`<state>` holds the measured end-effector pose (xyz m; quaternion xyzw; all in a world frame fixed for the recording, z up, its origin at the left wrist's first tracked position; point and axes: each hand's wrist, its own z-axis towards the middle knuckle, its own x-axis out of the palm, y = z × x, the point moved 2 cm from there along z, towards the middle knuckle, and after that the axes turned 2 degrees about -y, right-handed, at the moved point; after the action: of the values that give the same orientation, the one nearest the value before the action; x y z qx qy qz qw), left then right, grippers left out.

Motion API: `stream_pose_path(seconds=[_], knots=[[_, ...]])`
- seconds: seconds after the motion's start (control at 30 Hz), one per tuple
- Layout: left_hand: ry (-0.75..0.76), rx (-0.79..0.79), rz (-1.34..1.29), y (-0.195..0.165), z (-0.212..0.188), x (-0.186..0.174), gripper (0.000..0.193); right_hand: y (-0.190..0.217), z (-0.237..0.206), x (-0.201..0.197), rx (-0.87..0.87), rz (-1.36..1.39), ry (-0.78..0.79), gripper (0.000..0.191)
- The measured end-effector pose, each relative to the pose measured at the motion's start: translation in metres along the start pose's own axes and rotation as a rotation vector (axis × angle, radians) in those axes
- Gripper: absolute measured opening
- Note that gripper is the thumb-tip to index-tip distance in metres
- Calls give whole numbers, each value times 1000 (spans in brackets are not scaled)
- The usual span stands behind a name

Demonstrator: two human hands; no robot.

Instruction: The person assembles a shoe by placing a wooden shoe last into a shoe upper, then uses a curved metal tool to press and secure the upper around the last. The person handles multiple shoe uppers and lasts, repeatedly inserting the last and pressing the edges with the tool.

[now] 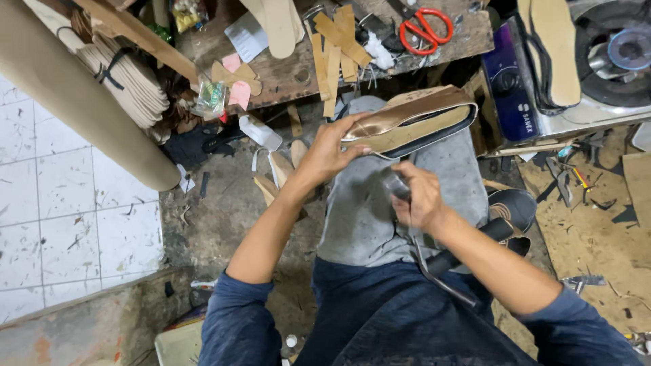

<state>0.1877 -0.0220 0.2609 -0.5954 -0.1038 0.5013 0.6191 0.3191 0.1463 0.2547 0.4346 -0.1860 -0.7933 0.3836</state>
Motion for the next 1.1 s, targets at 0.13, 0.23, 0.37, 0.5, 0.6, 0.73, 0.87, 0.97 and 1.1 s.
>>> stream_pose_path(seconds=[0.13,0.23,0.37,0.5,0.6,0.73,0.87,0.97,1.1], knots=[[-28,61,27,-1,3,-4,60,10,17,0,383,-124,297,21],[-6,107,64,-3,0,0,66,31,9,-9,553,-53,656,27],[-20,89,98,0,-20,11,70,51,-4,-47,-24,10,273,19],[-47,338,193,4,-39,10,72,-8,19,-114,70,-72,-314,27],[-37,386,194,11,-44,11,72,-72,39,-132,424,376,43,53],[-290,155,55,27,-43,18,69,-101,3,-106,870,601,240,43],[-604,-407,-910,43,-45,58,56,-71,-38,-76,776,409,-70,42],[-505,-607,-1196,38,-47,94,52,-33,-44,-57,898,282,-162,35],[-373,-312,-1291,34,-23,100,47,23,-28,-65,118,90,-100,60]])
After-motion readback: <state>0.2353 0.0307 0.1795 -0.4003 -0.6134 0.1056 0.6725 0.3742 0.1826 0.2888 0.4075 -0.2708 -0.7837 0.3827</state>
